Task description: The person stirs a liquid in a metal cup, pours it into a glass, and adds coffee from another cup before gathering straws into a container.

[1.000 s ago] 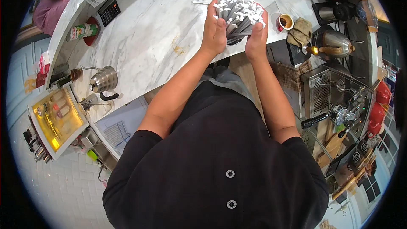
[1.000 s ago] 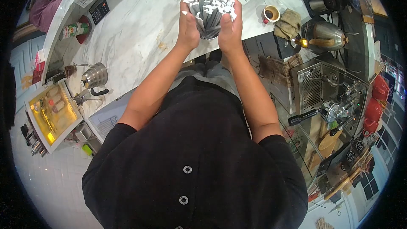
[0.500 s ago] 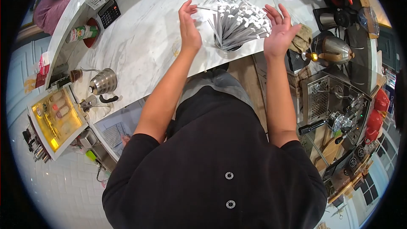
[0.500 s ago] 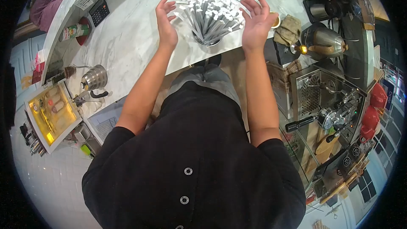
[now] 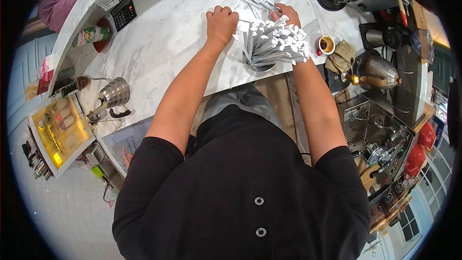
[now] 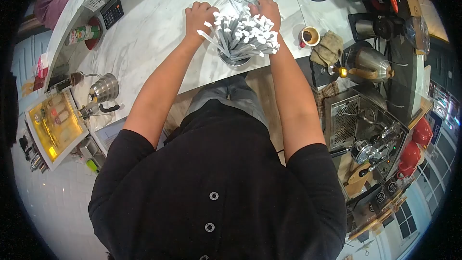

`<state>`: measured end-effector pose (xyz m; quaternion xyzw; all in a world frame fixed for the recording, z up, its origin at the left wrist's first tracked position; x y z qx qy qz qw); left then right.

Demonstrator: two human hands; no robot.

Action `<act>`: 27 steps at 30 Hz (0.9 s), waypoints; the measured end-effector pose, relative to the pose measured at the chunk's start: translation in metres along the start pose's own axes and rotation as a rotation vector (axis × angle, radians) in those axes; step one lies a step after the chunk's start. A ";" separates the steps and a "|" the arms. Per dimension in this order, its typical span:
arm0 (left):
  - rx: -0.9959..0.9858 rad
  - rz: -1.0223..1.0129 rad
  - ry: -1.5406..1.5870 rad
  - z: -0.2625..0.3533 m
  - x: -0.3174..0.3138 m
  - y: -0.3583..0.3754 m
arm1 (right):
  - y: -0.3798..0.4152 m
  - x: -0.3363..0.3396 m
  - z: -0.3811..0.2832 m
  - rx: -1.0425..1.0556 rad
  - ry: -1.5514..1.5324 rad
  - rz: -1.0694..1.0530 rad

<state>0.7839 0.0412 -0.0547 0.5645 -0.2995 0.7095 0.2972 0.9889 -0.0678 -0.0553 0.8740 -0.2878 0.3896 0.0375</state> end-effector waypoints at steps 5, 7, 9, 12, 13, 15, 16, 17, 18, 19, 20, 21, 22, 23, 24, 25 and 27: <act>-0.012 0.046 0.020 -0.027 0.018 0.021 | -0.018 -0.028 0.021 -0.006 0.070 -0.039; 0.019 0.174 0.040 -0.044 0.039 0.039 | -0.016 -0.017 0.010 0.041 0.027 0.015; 0.030 0.213 0.007 -0.057 0.051 0.055 | -0.006 -0.010 0.012 -0.181 -0.278 0.068; 0.112 0.235 0.059 -0.075 0.068 0.082 | -0.001 0.012 0.002 -0.301 -0.341 0.124; 0.159 0.275 0.131 -0.080 0.075 0.092 | 0.003 0.016 0.007 -0.397 -0.396 0.148; 0.193 0.330 0.214 -0.077 0.084 0.107 | 0.002 0.021 -0.003 -0.299 -0.301 0.142; 0.272 0.307 0.320 -0.080 0.082 0.115 | -0.002 0.018 0.005 -0.317 -0.267 0.114; 0.354 0.281 0.425 -0.083 0.078 0.122 | -0.006 0.010 0.012 -0.336 -0.234 0.082; 0.368 0.321 0.498 -0.081 0.077 0.128 | -0.009 0.003 0.021 -0.332 -0.217 0.082; 0.372 0.323 0.498 -0.076 0.079 0.132 | -0.012 -0.004 0.032 -0.329 -0.217 0.079; 0.399 0.310 0.587 -0.074 0.077 0.136 | -0.013 -0.014 0.045 -0.347 -0.273 0.054; 0.425 0.297 0.674 -0.072 0.076 0.140 | -0.013 -0.019 0.043 -0.364 -0.329 0.030; 0.438 0.292 0.705 -0.070 0.077 0.143 | -0.014 -0.018 0.039 -0.336 -0.274 0.007; 0.440 0.299 0.703 -0.070 0.077 0.146 | -0.015 -0.018 0.035 -0.329 -0.277 0.005; 0.447 0.286 0.719 -0.071 0.076 0.149 | -0.017 -0.020 0.030 -0.215 -0.165 -0.030; 0.453 0.273 0.736 -0.071 0.075 0.151 | -0.018 -0.024 0.024 -0.101 -0.052 -0.063; 0.445 0.275 0.734 -0.069 0.076 0.154 | -0.006 -0.022 0.018 -0.071 0.061 -0.071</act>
Point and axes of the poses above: each hand's wrist, its own y-axis away from the middle knuckle, its own x-axis out of the back of the hand, z = x × y, the point moved 8 cm from there along -y, towards the middle knuckle, and after that the axes turned 1 degree about -x, right-handed, at the moved point
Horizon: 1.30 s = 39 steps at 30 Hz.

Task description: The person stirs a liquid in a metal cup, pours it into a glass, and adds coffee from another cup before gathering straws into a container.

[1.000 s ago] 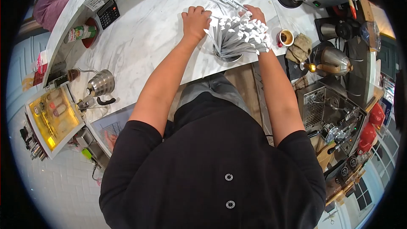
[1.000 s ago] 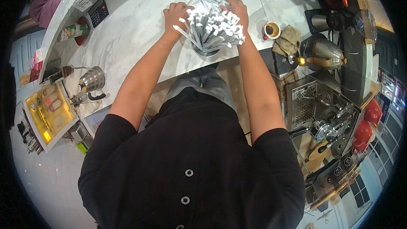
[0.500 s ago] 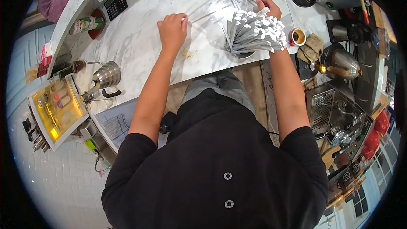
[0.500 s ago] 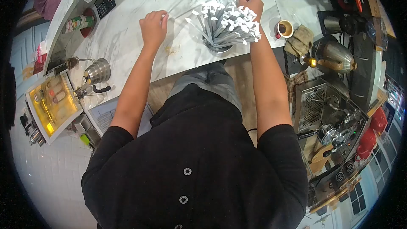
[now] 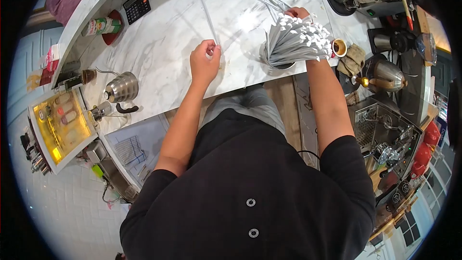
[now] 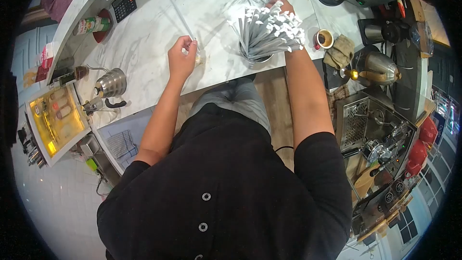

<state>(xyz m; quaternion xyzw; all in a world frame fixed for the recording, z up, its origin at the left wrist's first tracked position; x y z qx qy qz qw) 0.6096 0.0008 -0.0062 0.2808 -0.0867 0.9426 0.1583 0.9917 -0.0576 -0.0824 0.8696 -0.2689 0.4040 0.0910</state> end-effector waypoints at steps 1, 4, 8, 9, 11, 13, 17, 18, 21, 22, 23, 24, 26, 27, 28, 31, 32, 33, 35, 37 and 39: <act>0.008 -0.003 0.012 0.001 0.000 0.000 | 0.014 0.009 -0.009 0.040 -0.097 0.020; 0.002 -0.015 0.041 0.008 -0.003 -0.004 | 0.017 0.011 0.005 -0.022 -0.234 -0.017; 0.006 -0.066 0.133 0.025 -0.009 -0.010 | 0.036 0.049 0.010 -0.047 -0.579 0.140; -0.002 -0.072 0.142 0.033 -0.008 -0.011 | 0.047 0.068 0.006 -0.109 -0.584 0.230; -0.002 -0.072 0.183 0.050 -0.001 -0.013 | 0.071 0.101 0.010 -0.221 -0.636 0.396; -0.117 -0.061 0.224 0.076 0.007 -0.012 | 0.110 0.151 -0.024 -0.266 -0.656 0.563; -0.271 -0.056 0.380 0.121 0.014 0.002 | 0.180 0.252 -0.096 -0.046 -0.520 0.872; -0.309 -0.078 0.443 0.130 0.011 0.006 | 0.196 0.274 -0.108 -0.009 -0.478 0.940; -0.353 -0.120 0.420 0.150 -0.016 0.017 | 0.234 0.330 -0.140 0.117 -0.441 1.071; -0.390 -0.141 0.384 0.154 -0.026 0.019 | 0.242 0.344 -0.146 0.151 -0.447 1.057; -0.395 -0.146 0.386 0.150 -0.035 0.020 | 0.249 0.357 -0.154 0.228 -0.474 1.018; -0.393 -0.174 0.327 0.142 -0.050 0.021 | 0.255 0.367 -0.164 0.304 -0.499 0.977; -0.389 -0.208 0.273 0.128 -0.071 0.021 | 0.263 0.380 -0.180 0.374 -0.468 0.873; -0.418 -0.188 0.223 0.125 -0.076 0.021 | 0.262 0.379 -0.192 0.442 -0.445 0.762; -0.446 -0.168 0.172 0.122 -0.080 0.022 | 0.264 0.381 -0.195 0.436 -0.442 0.762; -0.450 -0.179 0.088 0.109 -0.088 0.022 | 0.249 0.358 -0.209 0.344 -0.347 0.590; -0.436 -0.197 0.031 0.106 -0.092 0.022 | 0.244 0.347 -0.207 0.275 -0.301 0.521; -0.440 -0.198 0.032 0.107 -0.092 0.022 | 0.239 0.337 -0.203 0.167 -0.337 0.469; -0.403 -0.191 0.006 0.105 -0.090 0.022 | 0.233 0.327 -0.197 0.058 -0.378 0.417; -0.397 -0.191 0.006 0.104 -0.090 0.021 | 0.229 0.323 -0.201 0.101 -0.304 0.403; -0.387 -0.187 0.007 0.101 -0.088 0.020 | 0.230 0.334 -0.205 0.177 -0.364 0.437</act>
Point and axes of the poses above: each hand's wrist, its own y-axis away from the middle knuckle, its own x-axis out of the back of the hand, z = x × y, the point moved 8 cm from there along -y, towards the middle knuckle, and after that the axes turned 1 degree about -x, right-handed, at the moved point
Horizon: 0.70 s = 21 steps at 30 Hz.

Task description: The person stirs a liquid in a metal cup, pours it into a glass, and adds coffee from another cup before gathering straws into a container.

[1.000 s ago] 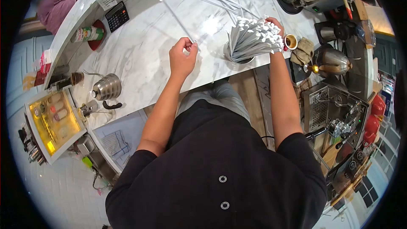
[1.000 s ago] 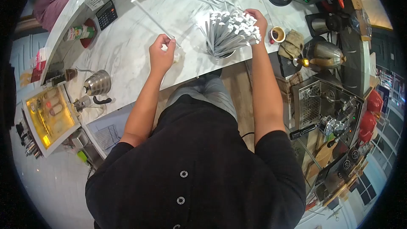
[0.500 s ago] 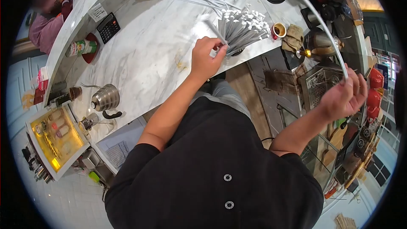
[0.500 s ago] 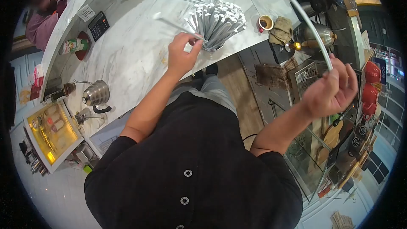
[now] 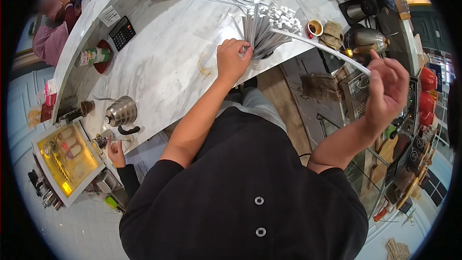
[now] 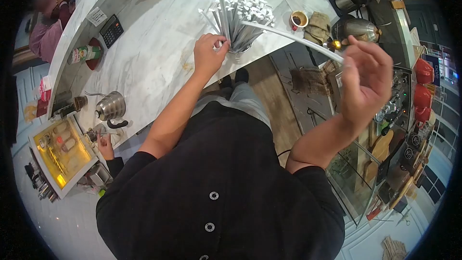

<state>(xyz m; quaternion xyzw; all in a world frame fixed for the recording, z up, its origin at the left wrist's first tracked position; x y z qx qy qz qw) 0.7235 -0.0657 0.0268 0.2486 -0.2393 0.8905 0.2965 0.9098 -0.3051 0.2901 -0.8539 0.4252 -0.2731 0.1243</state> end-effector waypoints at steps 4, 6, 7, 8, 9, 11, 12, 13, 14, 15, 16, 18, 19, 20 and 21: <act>0.057 -0.022 0.038 0.001 0.003 -0.001 | -0.006 0.000 -0.020 0.058 -0.049 -0.068; 0.090 -0.037 0.049 0.001 0.006 -0.003 | -0.004 -0.014 -0.018 -0.093 0.060 -0.111; 0.124 0.025 0.153 -0.002 0.011 -0.003 | -0.005 -0.022 -0.016 -0.096 0.063 -0.110; 0.158 0.085 0.258 -0.005 0.015 -0.003 | -0.007 -0.035 -0.007 -0.094 0.092 -0.156; 0.157 0.079 0.262 -0.002 0.017 -0.007 | -0.009 -0.048 0.003 -0.092 0.121 -0.201; 0.064 0.196 0.312 0.012 0.038 -0.020 | -0.012 -0.075 0.012 -0.039 0.171 -0.256; 0.038 0.180 0.317 0.018 0.043 -0.027 | -0.008 -0.083 0.021 -0.083 0.171 -0.245; 0.038 0.183 0.316 0.023 0.047 -0.035 | -0.007 -0.083 0.022 -0.081 0.170 -0.246; -0.036 0.206 0.287 0.034 0.055 -0.042 | -0.006 -0.079 0.024 -0.101 0.144 -0.227; -0.107 0.226 0.255 0.042 0.062 -0.046 | -0.004 -0.076 0.023 -0.125 0.117 -0.208; -0.120 0.204 0.256 0.043 0.062 -0.049 | -0.004 -0.069 0.016 -0.118 0.105 -0.193; -0.187 0.203 0.246 0.058 0.068 -0.057 | -0.005 -0.053 0.006 -0.117 0.012 -0.137; -0.257 0.206 0.241 0.067 0.069 -0.059 | -0.006 -0.048 0.003 -0.111 -0.045 -0.128; -0.259 0.205 0.245 0.066 0.067 -0.062 | -0.007 -0.049 0.004 -0.110 -0.042 -0.126; -0.285 0.175 0.194 0.068 0.063 -0.064 | -0.010 -0.057 0.008 -0.110 -0.027 -0.164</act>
Point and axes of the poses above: each hand's wrist, its own y-axis away from the middle knuckle, its own x-axis out of the back of the hand, z = x × y, the point moved 8 cm from there along -y, towards the middle knuckle, and after that the axes turned 1 degree about -x, right-handed, at the moved point
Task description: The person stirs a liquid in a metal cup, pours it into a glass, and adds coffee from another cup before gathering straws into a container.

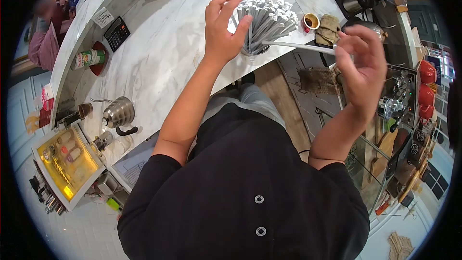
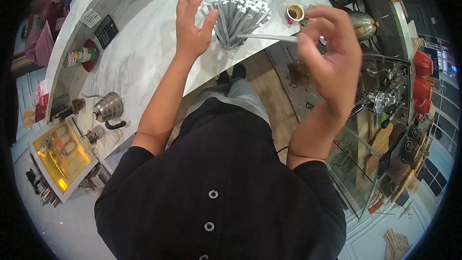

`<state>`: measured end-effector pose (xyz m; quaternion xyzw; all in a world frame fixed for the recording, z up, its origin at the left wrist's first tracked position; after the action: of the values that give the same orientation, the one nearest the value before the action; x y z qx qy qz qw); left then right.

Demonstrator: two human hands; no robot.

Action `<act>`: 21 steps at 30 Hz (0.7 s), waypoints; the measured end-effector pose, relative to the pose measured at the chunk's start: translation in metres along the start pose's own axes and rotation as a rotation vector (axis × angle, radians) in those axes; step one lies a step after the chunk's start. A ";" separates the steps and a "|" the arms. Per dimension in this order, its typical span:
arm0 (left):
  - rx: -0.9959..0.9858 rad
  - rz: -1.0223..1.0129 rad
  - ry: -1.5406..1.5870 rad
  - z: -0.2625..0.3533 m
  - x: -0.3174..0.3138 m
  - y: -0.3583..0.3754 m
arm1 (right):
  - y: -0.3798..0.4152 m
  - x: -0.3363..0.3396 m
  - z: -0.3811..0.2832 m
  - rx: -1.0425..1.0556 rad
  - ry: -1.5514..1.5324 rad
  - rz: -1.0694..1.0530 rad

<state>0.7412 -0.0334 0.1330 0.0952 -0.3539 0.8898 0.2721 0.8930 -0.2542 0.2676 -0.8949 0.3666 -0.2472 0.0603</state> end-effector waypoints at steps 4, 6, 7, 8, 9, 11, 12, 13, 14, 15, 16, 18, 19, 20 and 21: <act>0.039 -0.082 -0.029 -0.005 -0.012 0.001 | -0.010 -0.039 0.033 -0.143 0.142 -0.129; 0.031 -0.091 -0.046 -0.007 -0.013 0.002 | -0.011 -0.058 0.049 -0.123 0.139 -0.072; 0.022 -0.097 -0.064 -0.008 -0.014 0.002 | -0.011 -0.065 0.057 -0.100 0.136 -0.016; 0.022 -0.098 -0.062 -0.011 -0.014 0.003 | -0.009 -0.075 0.066 -0.101 0.138 -0.014; 0.012 -0.080 -0.069 -0.014 -0.013 0.004 | -0.007 -0.082 0.073 -0.079 0.131 0.022; 0.003 -0.061 -0.077 -0.016 -0.012 0.006 | -0.003 -0.093 0.094 -0.019 0.145 0.078; -0.008 -0.028 -0.062 -0.015 -0.009 0.009 | -0.001 -0.097 0.096 -0.019 0.144 0.076; -0.018 0.005 -0.049 -0.013 -0.005 0.012 | 0.001 -0.100 0.092 0.025 0.194 0.117; -0.016 0.007 -0.053 -0.012 -0.004 0.017 | 0.004 -0.101 0.088 0.069 0.243 0.158; 0.096 0.020 0.020 -0.019 -0.002 0.024 | 0.009 -0.101 0.081 0.185 0.263 0.159; 0.206 0.034 0.092 -0.026 0.000 0.032 | 0.013 -0.101 0.084 0.188 0.261 0.157; 0.318 -0.020 0.053 -0.042 -0.001 0.054 | 0.033 -0.083 0.087 0.199 0.226 0.400; 0.346 -0.098 0.044 -0.055 -0.008 0.068 | 0.045 -0.085 0.112 0.052 0.100 0.408; 0.373 -0.174 0.033 -0.066 -0.015 0.079 | 0.056 -0.090 0.127 0.063 0.097 0.404; 0.393 -0.206 -0.001 -0.072 -0.019 0.088 | 0.065 -0.098 0.164 -0.156 -0.124 0.377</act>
<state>0.7099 -0.0450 0.0226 0.1826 -0.1625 0.9090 0.3375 0.8722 -0.2466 0.0671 -0.8260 0.5410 -0.1470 0.0587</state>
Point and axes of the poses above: each hand's wrist, its own y-axis away from the middle knuckle, its own x-axis out of the back of the hand, z = x × y, the point moved 8 cm from there along -y, towards the middle knuckle, and after that the axes turned 1 degree about -x, right-handed, at the moved point
